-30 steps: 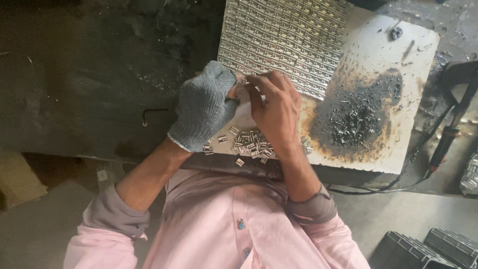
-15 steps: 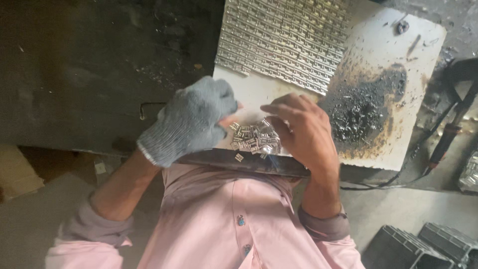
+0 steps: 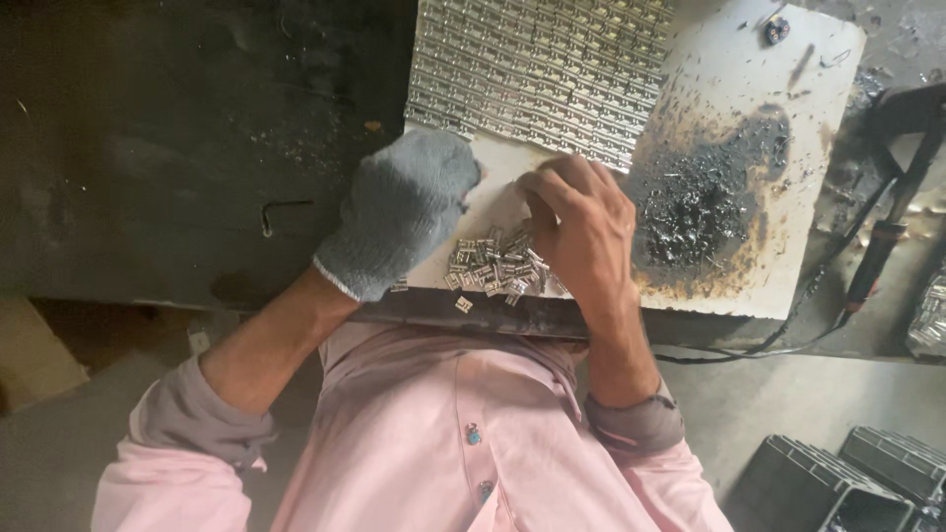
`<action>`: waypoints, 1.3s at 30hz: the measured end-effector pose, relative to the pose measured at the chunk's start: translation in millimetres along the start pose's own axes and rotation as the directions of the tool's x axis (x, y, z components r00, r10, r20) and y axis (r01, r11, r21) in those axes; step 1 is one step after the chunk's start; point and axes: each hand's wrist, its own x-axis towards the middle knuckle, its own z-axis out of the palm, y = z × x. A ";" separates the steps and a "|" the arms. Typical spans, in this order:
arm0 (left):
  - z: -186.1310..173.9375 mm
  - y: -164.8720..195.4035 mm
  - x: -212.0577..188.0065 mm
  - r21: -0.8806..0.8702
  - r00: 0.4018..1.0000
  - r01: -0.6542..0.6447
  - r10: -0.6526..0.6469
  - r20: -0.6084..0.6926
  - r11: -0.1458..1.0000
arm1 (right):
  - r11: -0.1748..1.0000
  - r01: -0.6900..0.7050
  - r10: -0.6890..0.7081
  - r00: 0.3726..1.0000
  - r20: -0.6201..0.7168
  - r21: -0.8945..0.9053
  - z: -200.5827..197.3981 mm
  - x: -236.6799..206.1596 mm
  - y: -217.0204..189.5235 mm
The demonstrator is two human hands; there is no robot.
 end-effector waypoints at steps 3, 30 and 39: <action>0.7 2.2 -6.2 -0.067 0.998 0.049 -0.051 -0.028 0.997 | 0.997 0.031 -0.032 0.999 0.018 0.066 -0.7 -3.4 3.6; 18.2 -4.5 6.6 0.082 0.995 0.071 -0.065 -0.077 0.994 | 0.990 -0.025 0.036 0.996 -0.081 0.136 24.9 16.9 -1.9; 27.9 -7.5 -0.3 0.005 0.975 0.130 -0.127 -0.180 0.992 | 0.990 -0.070 0.083 0.991 -0.103 0.121 30.3 19.9 -3.8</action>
